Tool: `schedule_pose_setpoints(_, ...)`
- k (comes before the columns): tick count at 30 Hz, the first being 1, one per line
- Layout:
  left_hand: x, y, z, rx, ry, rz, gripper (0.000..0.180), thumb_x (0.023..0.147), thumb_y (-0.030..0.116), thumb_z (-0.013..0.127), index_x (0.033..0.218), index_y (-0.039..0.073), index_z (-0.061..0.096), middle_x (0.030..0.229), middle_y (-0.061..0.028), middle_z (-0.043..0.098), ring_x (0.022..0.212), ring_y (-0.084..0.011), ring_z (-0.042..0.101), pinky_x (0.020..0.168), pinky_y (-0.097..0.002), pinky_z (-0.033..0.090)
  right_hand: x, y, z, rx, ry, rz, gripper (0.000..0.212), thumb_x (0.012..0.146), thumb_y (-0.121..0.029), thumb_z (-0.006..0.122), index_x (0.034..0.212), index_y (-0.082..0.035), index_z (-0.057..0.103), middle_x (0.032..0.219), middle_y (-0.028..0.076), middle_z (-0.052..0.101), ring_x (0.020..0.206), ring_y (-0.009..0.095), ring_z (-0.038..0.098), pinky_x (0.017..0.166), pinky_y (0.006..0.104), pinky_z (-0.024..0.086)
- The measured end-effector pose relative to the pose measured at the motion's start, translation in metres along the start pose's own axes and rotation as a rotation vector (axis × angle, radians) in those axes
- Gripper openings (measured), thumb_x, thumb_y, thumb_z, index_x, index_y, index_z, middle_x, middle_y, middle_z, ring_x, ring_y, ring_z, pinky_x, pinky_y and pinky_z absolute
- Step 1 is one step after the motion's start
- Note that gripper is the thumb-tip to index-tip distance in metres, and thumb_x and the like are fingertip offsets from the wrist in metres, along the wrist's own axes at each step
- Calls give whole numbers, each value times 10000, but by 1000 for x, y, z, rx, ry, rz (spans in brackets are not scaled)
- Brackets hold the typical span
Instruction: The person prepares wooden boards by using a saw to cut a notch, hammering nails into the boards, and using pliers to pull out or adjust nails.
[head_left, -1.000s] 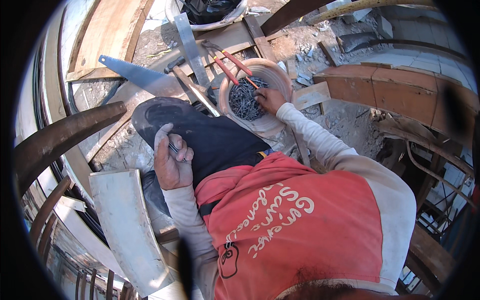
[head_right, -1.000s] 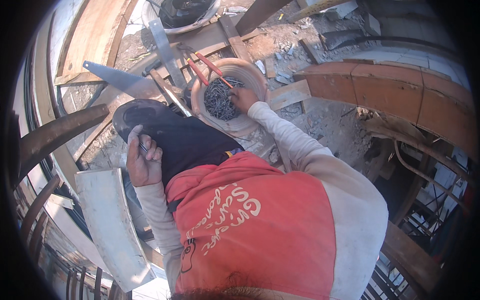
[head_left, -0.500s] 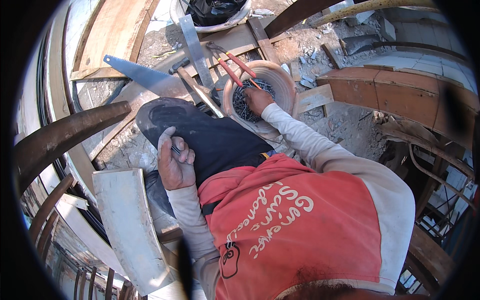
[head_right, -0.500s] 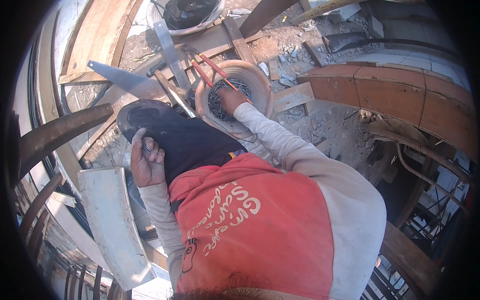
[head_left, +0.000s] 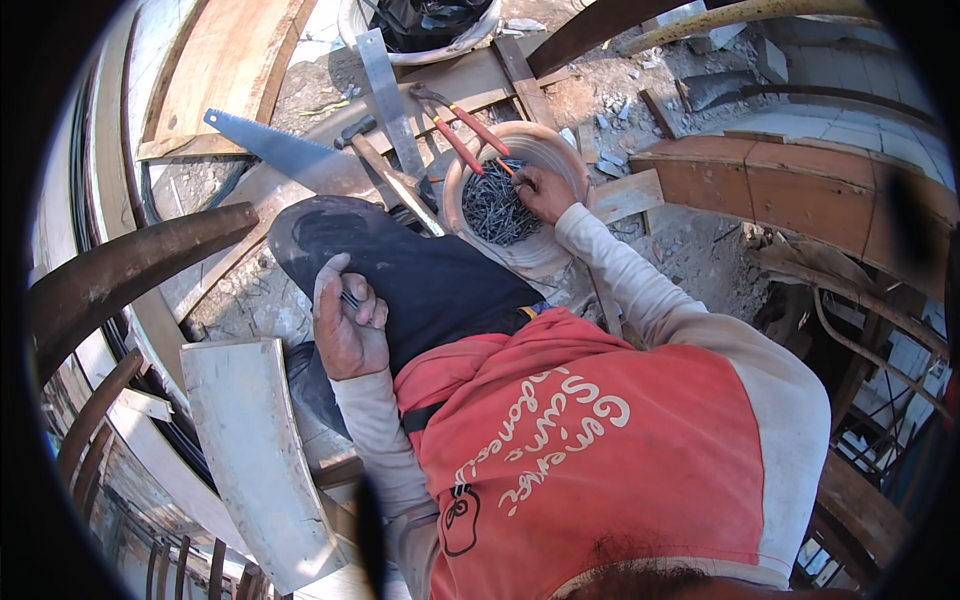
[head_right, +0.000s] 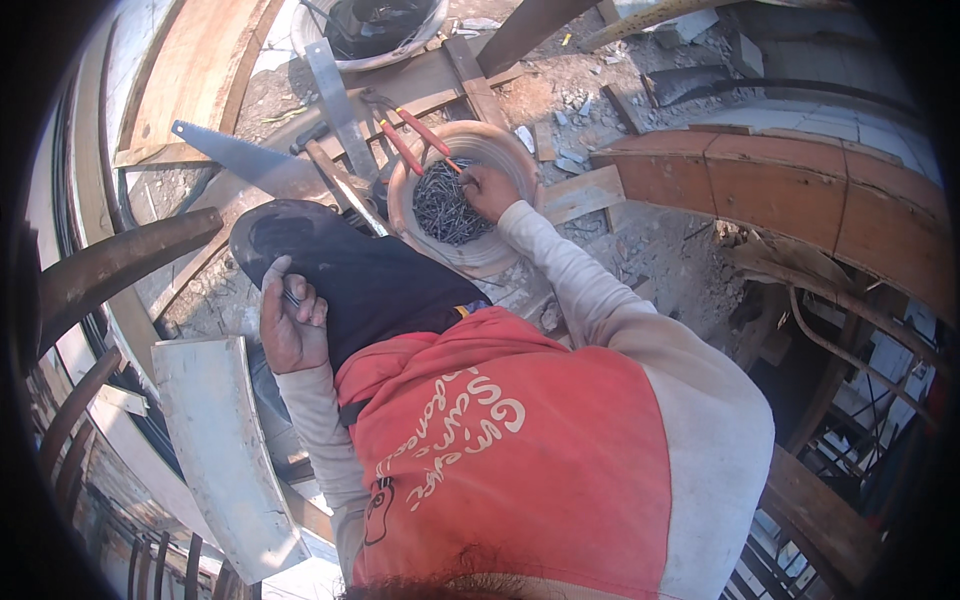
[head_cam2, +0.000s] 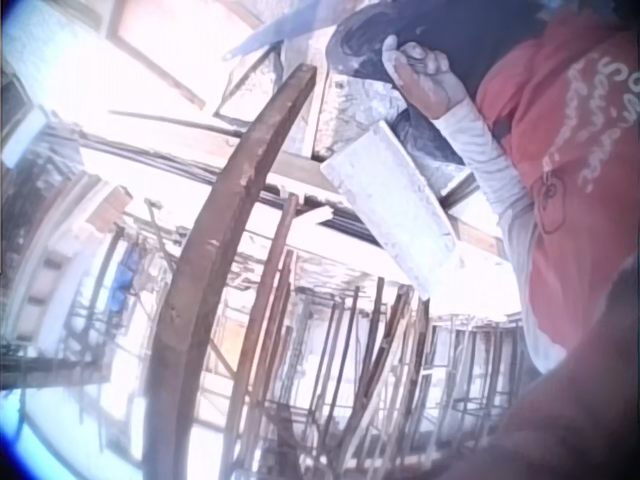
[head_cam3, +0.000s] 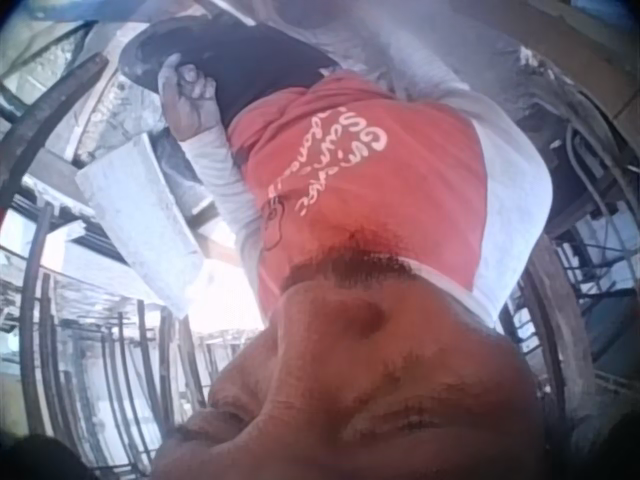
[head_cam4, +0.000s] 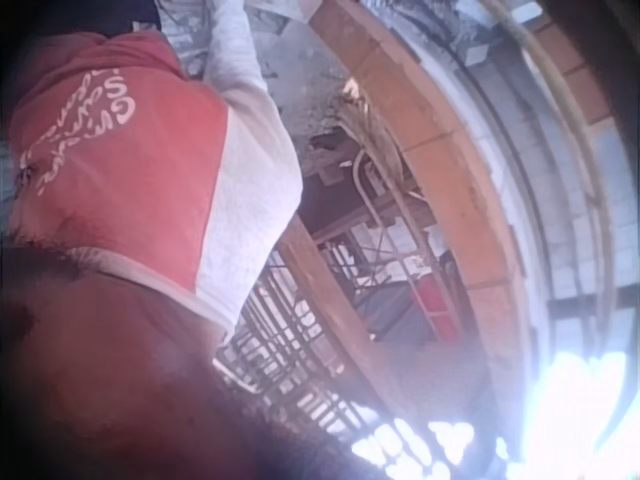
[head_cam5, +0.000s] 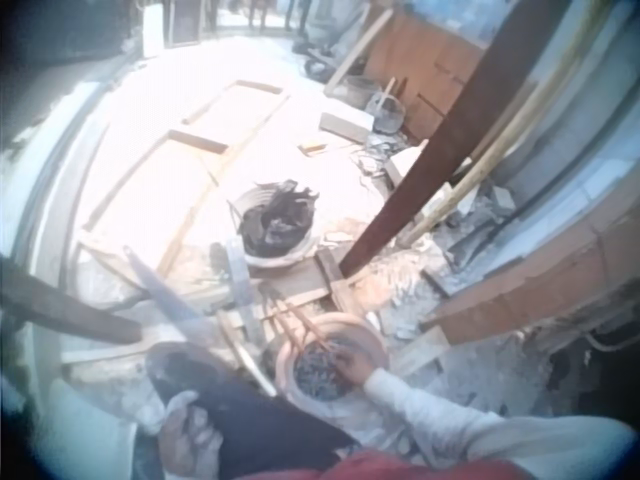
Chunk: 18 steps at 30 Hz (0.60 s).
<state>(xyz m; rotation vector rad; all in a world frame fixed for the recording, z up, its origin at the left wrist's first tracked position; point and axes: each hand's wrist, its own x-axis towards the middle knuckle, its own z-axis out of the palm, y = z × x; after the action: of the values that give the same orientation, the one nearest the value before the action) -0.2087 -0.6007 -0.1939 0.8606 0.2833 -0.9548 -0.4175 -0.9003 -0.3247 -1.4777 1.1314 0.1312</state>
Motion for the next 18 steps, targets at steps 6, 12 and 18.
schedule_pose_setpoints(6,-1,-1,-2,1,11,10,350,998,282,568,1258,49,546,824,-21,548,564,-71,438,504,-239,388,-2,-20,34,-718,18,-482,297,869,-216,662,1130,-73,667,1116,171,603,1048,390,598,936,466,481)
schedule_pose_setpoints(12,-1,0,-2,6,14,14,348,995,277,570,1257,49,545,823,-20,549,564,-72,435,502,-240,381,13,-5,75,-824,156,-623,192,856,-185,659,996,-53,657,1050,169,605,999,375,606,892,476,487)
schedule_pose_setpoints(18,-1,1,-2,-5,8,-1,329,1005,260,555,1257,48,548,819,-23,552,571,-71,442,506,-239,390,26,0,63,-358,156,-437,133,873,-157,637,950,-51,665,936,103,630,879,277,620,833,372,486)
